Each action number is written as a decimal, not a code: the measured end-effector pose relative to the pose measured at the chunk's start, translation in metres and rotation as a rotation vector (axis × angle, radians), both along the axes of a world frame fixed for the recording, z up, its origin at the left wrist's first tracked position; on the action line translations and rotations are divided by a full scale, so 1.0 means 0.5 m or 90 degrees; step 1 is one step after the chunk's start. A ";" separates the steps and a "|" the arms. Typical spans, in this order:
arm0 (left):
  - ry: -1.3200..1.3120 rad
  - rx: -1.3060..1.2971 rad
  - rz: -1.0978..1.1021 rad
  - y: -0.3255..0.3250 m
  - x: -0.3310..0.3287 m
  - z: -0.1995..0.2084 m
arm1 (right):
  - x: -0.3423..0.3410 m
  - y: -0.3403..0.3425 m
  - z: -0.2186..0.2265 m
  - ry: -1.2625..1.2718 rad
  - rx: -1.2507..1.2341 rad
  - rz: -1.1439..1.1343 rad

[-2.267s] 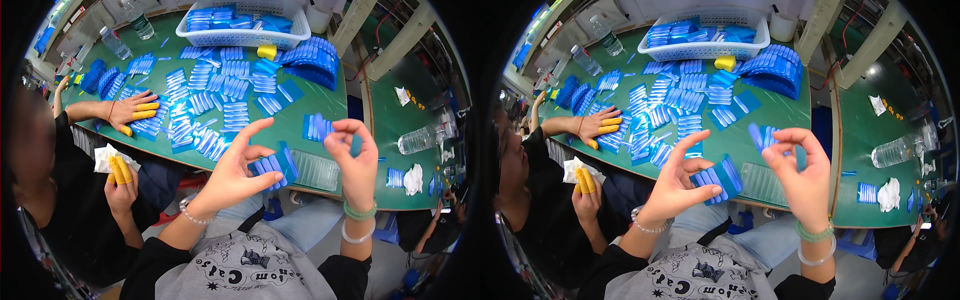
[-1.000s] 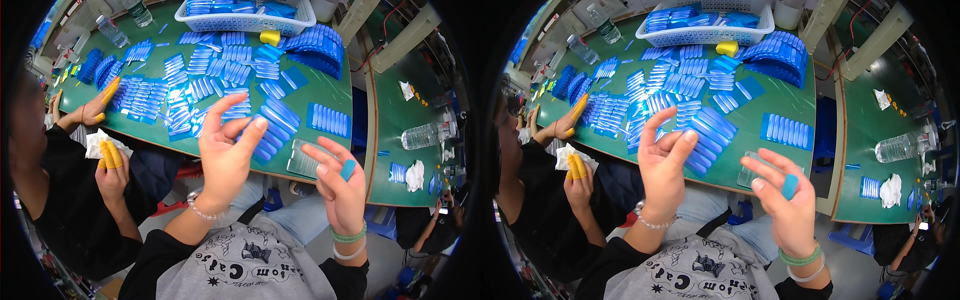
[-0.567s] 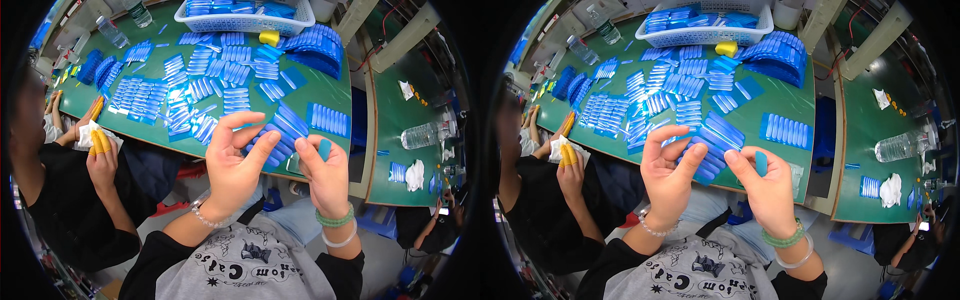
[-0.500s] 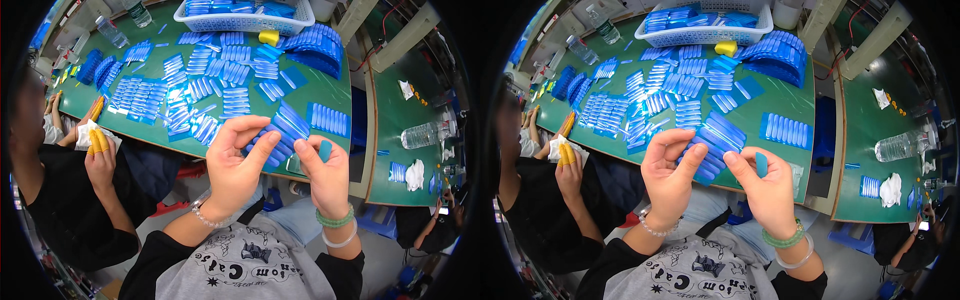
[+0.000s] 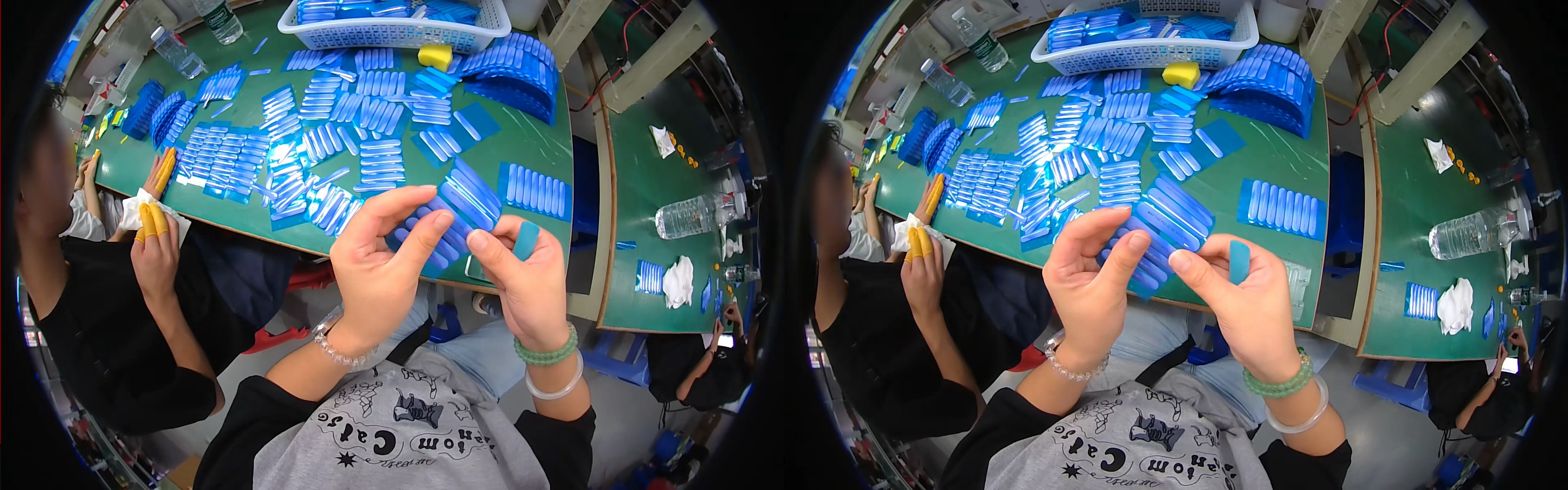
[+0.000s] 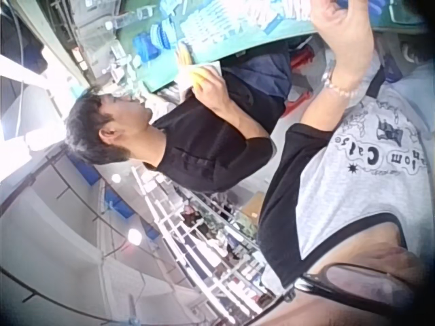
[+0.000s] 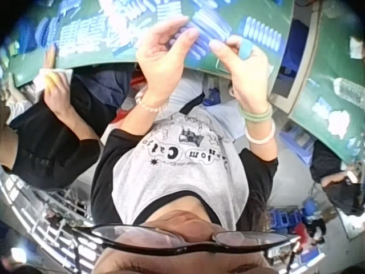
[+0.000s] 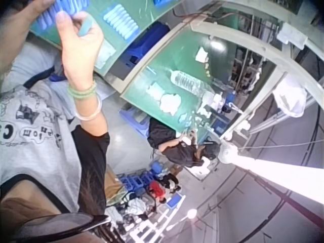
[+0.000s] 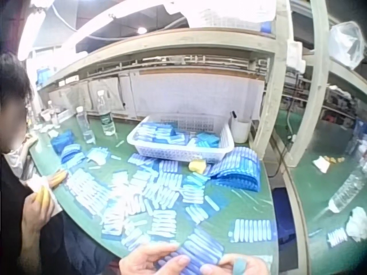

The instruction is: The person places and presses strips onto pads in a mold, retrieves a dropped piece from the floor, peels protective tape backings, and attaches the strips onto plastic sheets by hand.

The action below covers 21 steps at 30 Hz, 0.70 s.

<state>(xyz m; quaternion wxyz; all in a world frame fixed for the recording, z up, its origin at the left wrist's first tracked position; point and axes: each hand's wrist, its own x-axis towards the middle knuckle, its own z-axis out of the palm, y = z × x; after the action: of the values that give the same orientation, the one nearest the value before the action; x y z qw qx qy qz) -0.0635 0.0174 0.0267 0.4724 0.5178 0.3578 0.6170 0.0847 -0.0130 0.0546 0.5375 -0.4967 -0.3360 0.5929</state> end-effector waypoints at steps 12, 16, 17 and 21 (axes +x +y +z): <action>-0.037 -0.060 -0.004 0.006 0.002 -0.002 | -0.001 0.001 -0.015 -0.104 0.037 0.010; 0.039 -0.022 -0.114 0.017 -0.018 0.004 | -0.005 -0.003 -0.039 -0.123 0.118 0.010; 0.104 0.022 -0.134 0.021 -0.027 0.006 | -0.001 -0.002 -0.042 -0.124 0.116 0.008; 0.512 0.490 0.041 0.060 -0.077 -0.028 | 0.041 0.024 -0.039 -0.315 0.134 -0.022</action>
<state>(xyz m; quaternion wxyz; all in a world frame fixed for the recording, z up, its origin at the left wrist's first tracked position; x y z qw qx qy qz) -0.1018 0.0476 0.0128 0.0563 0.8363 0.2744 0.4713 0.1053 -0.0008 0.0349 0.4974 -0.5737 -0.5085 0.4060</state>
